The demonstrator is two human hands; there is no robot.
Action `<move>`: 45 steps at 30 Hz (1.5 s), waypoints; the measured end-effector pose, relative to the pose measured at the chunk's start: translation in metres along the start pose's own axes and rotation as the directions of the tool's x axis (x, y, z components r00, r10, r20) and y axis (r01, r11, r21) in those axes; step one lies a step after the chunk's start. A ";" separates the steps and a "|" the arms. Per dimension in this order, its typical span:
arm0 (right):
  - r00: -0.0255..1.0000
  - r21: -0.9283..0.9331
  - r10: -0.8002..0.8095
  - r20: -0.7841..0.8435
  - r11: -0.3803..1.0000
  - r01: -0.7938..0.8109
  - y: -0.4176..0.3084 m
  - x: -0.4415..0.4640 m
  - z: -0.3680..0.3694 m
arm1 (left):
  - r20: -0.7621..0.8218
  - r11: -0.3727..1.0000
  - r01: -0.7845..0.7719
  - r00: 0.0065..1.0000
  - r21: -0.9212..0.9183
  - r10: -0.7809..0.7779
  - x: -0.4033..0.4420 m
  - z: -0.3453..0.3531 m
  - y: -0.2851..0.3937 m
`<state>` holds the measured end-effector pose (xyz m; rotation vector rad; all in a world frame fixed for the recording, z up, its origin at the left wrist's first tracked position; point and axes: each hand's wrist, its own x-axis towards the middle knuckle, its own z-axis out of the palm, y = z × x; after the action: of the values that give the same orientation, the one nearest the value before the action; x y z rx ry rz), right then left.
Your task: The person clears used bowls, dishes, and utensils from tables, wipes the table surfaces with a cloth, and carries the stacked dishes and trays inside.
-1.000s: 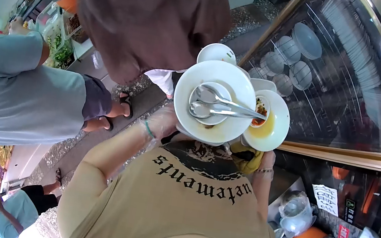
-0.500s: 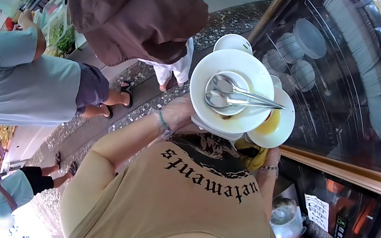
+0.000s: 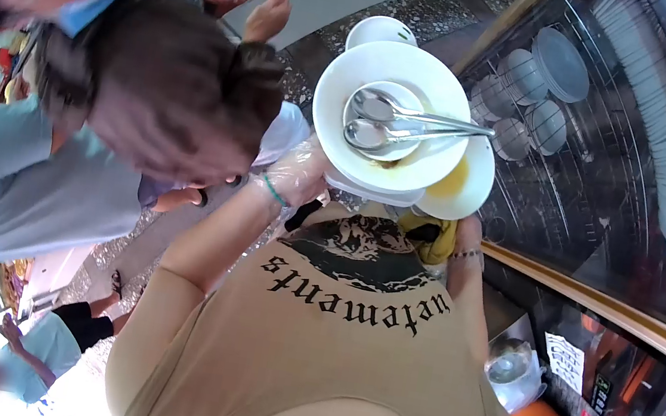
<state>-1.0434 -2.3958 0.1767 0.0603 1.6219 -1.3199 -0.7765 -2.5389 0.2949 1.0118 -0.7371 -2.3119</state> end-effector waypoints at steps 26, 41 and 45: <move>0.934 0.186 0.031 0.355 0.977 -0.103 -0.081 0.324 0.290 | -0.037 0.933 -0.360 0.932 0.006 0.360 0.266 -0.102 0.217; 0.967 0.486 -0.149 -0.209 0.842 0.235 -0.285 0.453 0.372 | 0.138 0.980 0.078 0.985 0.183 -0.104 0.594 -0.067 0.450; 0.881 -0.049 -0.350 -0.320 0.934 0.353 -0.319 0.513 0.317 | 0.183 0.967 0.093 0.973 0.238 -0.139 0.691 -0.012 0.462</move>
<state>-1.2783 -3.0278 0.0747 -0.0140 1.9717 -1.6647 -1.0722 -3.3141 0.2455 0.9523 -1.0703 -2.4984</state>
